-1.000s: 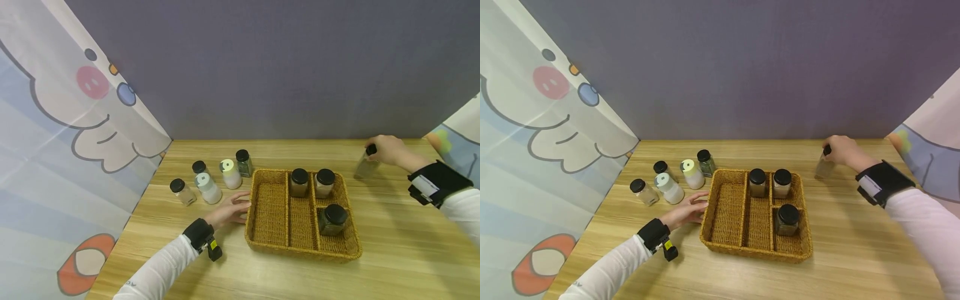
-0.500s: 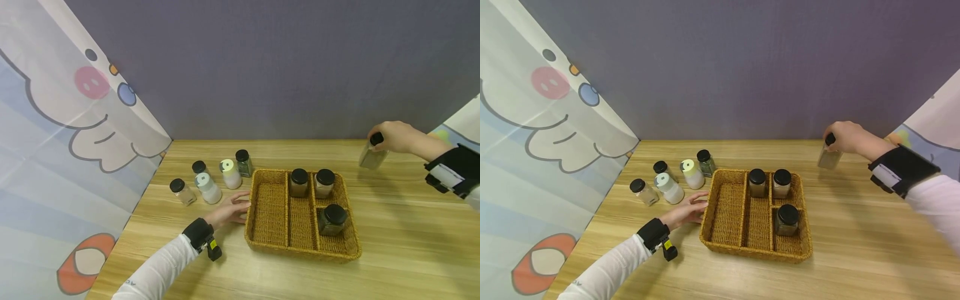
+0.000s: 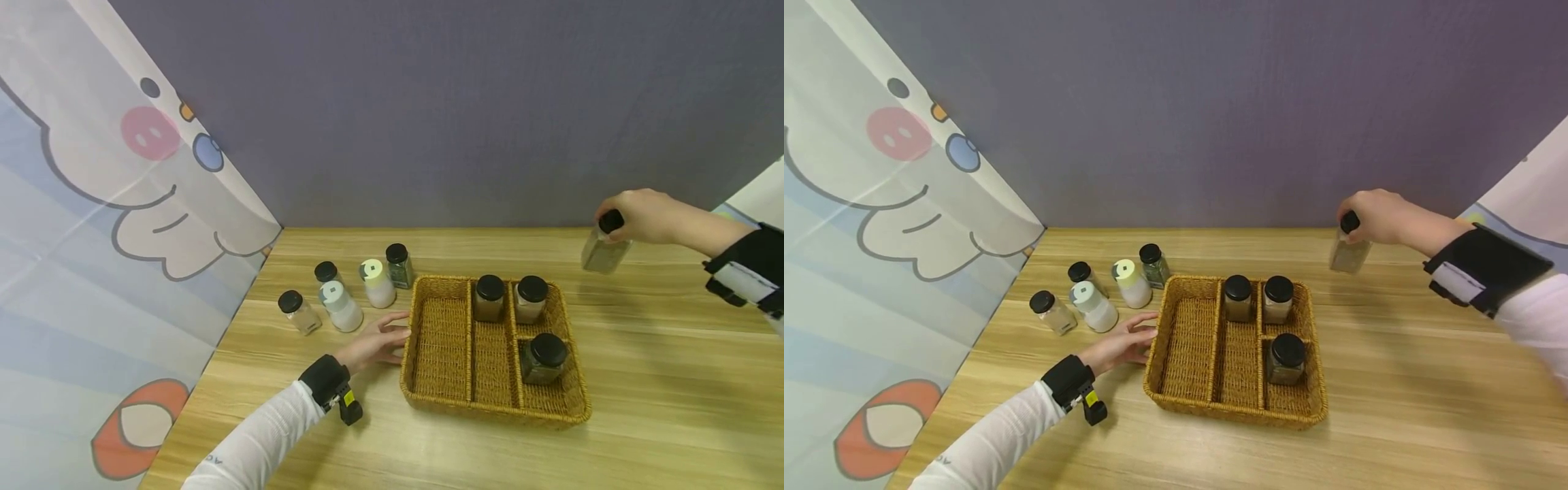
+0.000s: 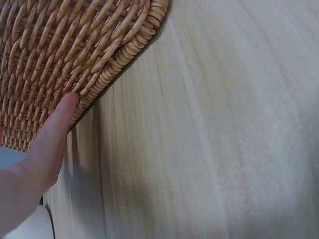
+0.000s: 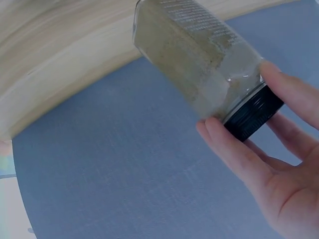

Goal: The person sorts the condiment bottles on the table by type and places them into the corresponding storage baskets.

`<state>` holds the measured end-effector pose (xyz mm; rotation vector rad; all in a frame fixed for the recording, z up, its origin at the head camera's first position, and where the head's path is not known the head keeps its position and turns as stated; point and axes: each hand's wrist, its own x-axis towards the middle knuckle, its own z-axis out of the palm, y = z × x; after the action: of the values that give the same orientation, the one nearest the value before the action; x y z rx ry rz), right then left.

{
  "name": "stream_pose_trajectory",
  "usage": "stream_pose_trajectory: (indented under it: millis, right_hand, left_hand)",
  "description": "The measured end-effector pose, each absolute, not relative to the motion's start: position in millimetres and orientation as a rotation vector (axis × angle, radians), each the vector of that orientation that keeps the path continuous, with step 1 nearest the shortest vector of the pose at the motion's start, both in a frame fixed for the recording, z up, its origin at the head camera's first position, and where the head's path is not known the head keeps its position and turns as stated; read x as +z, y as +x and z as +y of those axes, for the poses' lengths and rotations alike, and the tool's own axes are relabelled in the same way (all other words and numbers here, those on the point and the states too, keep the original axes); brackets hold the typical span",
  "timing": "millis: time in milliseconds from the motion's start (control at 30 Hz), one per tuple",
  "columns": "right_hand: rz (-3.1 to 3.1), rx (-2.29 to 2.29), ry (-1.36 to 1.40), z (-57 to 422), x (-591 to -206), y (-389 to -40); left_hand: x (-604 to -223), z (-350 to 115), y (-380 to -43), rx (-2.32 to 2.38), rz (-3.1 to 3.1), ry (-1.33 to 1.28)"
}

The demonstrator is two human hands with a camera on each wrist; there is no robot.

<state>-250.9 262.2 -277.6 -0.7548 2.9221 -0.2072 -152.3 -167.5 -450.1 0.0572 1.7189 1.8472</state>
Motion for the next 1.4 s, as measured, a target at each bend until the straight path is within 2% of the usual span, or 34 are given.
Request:
stream_pose_trajectory:
  millis: [1400]
  right_hand:
    - [2.851,-0.3,-0.966,206,-255,-211]
  left_hand:
    - [-447,-163,-153,1.873,1.706,0.032]
